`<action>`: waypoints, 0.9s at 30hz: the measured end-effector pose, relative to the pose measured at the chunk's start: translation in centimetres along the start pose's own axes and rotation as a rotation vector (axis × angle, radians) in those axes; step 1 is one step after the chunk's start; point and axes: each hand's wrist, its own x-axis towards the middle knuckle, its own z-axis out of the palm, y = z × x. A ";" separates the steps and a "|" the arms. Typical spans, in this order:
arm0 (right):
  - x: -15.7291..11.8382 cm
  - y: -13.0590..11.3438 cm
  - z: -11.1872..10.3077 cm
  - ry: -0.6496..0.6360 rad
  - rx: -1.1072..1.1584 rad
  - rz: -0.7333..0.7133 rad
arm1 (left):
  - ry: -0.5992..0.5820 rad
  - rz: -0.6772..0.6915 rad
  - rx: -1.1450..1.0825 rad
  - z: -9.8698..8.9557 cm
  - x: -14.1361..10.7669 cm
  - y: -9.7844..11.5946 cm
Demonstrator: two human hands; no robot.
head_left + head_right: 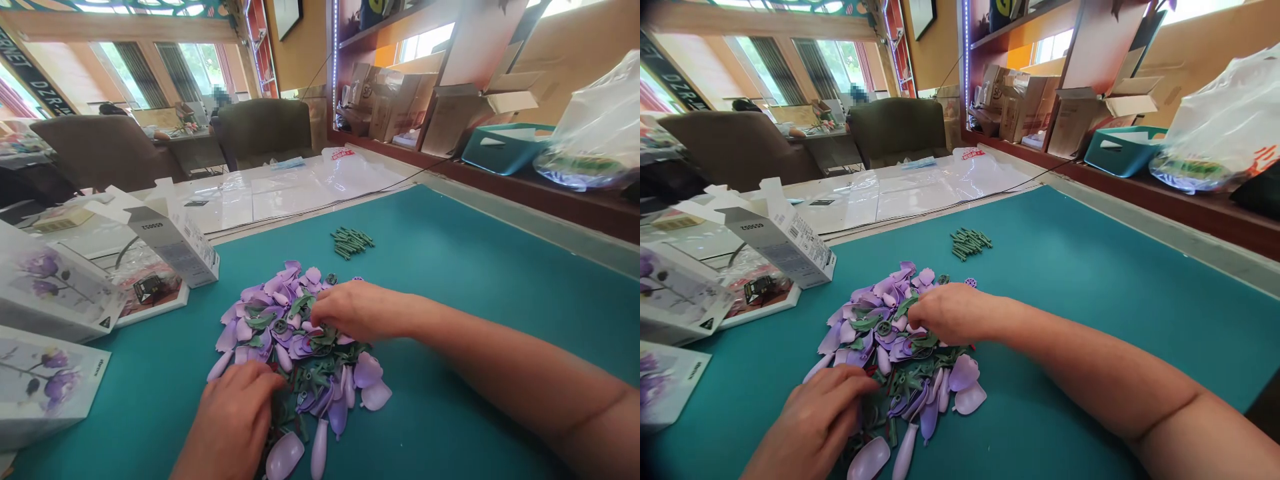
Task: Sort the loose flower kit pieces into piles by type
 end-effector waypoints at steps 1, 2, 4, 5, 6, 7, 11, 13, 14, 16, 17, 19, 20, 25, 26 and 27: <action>0.1 0.1 0.2 0.032 0.008 0.001 | 0.032 -0.017 -0.004 0.1 0.0 -0.2; 0.2 0.3 0.5 0.056 0.012 -0.013 | 0.060 -0.030 -0.004 0.1 0.1 -0.4; 0.5 0.3 1.3 0.084 0.009 -0.055 | 0.089 -0.045 0.005 0.4 0.1 -0.8; 0.5 0.2 1.7 0.091 -0.003 -0.073 | 0.091 -0.048 0.013 0.4 0.0 -0.9; 0.6 0.1 2.1 0.090 -0.020 -0.089 | 0.089 -0.048 0.022 0.5 0.0 -1.0; 0.6 -0.2 2.3 0.081 -0.037 -0.110 | 0.091 -0.046 0.030 0.5 -0.1 -1.0; 0.4 -1.3 2.3 -0.016 -0.063 -0.235 | 0.122 -0.015 0.064 0.3 -0.1 -0.7; 0.3 -1.4 2.0 -0.045 -0.028 -0.275 | 0.128 0.016 0.085 0.3 0.0 -0.4; 0.3 -1.3 1.9 -0.029 -0.004 -0.269 | 0.118 0.038 0.092 0.4 0.1 -0.2; 0.6 -0.8 2.0 0.075 0.029 -0.207 | 0.075 0.098 0.098 0.5 0.2 0.3; 0.9 -0.5 2.2 0.149 0.023 -0.168 | 0.048 0.130 0.094 0.7 0.2 0.6; 1.5 0.0 2.9 0.273 -0.036 -0.116 | 0.011 0.178 0.079 0.9 0.3 1.1; 1.8 0.1 3.3 0.311 -0.075 -0.107 | 0.002 0.197 0.068 1.0 0.3 1.4; 2.4 -0.6 4.8 0.303 -0.179 -0.132 | 0.070 0.199 0.036 0.6 0.3 1.5; 2.3 -0.9 4.8 0.290 -0.181 -0.149 | 0.102 0.177 0.042 0.4 0.2 1.2; 2.2 -1.2 4.8 0.278 -0.179 -0.166 | 0.132 0.144 0.052 0.3 0.2 1.0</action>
